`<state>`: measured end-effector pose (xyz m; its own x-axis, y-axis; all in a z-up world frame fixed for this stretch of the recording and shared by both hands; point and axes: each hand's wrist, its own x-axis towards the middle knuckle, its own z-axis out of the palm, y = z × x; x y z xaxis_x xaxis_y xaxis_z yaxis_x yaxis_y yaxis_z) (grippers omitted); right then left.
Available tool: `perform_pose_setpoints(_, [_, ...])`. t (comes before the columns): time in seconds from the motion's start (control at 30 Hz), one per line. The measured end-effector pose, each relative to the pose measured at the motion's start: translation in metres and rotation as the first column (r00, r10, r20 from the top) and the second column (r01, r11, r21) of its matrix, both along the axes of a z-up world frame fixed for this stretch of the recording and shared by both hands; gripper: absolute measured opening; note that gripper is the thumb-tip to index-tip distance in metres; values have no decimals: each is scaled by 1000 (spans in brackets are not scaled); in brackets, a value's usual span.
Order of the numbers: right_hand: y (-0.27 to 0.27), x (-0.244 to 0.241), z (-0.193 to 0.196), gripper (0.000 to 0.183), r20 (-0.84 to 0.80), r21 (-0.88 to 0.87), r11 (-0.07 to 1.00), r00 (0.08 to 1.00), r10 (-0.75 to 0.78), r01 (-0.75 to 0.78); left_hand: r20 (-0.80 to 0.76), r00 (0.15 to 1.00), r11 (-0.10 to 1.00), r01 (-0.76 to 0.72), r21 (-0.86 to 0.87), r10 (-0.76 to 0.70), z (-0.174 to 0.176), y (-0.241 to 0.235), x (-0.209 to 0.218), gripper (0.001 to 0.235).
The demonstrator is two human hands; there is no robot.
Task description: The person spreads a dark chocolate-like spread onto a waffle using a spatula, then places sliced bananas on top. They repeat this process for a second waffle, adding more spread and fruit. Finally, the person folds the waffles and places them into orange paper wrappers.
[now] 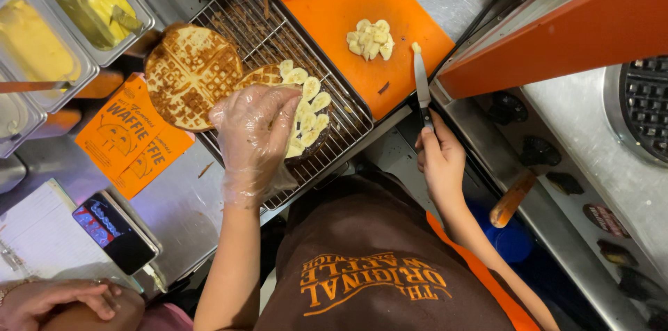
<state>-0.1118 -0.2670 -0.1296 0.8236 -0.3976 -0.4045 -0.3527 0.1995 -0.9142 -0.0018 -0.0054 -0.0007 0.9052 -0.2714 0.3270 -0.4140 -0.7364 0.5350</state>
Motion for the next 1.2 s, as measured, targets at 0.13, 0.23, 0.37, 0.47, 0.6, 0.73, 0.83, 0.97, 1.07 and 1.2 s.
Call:
perform_pose_setpoints(0.13, [-1, -12, 13, 46, 22, -123, 988, 995, 99, -96, 33, 998, 999, -51, 1, 51, -5, 19, -5, 9])
perform_pose_setpoints(0.23, [-4, -28, 32, 42, -84, -465, 793, 911, 403, -393, 104, 991, 992, -91, 83, 82, -13, 38, -18, 13])
perform_pose_setpoints(0.37, [5, -35, 47, 37, -37, -470, 646, 745, 666, -601, 198, 980, 977, -68, 203, 27, -33, 48, -48, 24])
perform_pose_setpoints(0.47, [13, -31, 54, 37, -92, -442, 598, 697, 711, -669, 263, 964, 974, -30, 224, -31, -51, 43, -66, 31])
perform_pose_setpoints(0.6, [16, -23, 64, 37, -146, -436, 577, 686, 713, -691, 264, 962, 968, 3, 250, -71, -68, 39, -78, 38])
perform_pose_setpoints(0.73, [18, -15, 75, 38, -208, -432, 539, 662, 721, -723, 199, 976, 950, 21, 311, -87, -77, 36, -79, 36])
perform_pose_setpoints(0.83, [17, -13, 82, 36, -136, -499, 515, 650, 748, -697, 163, 984, 945, 11, 328, -68, -77, 33, -82, 38])
perform_pose_setpoints(0.97, [9, -17, 89, 39, -271, -486, 499, 667, 694, -717, 139, 989, 950, -2, 313, -43, -73, 32, -82, 41])
perform_pose_setpoints(1.07, [-6, -24, 86, 38, -209, -557, 553, 750, 628, -619, 143, 989, 962, -9, 273, -31, -69, 30, -79, 44])
perform_pose_setpoints(1.2, [-16, -21, 59, 37, -113, -420, 827, 926, 360, -373, 162, 985, 963, 11, 269, -56, -62, 24, -69, 40])
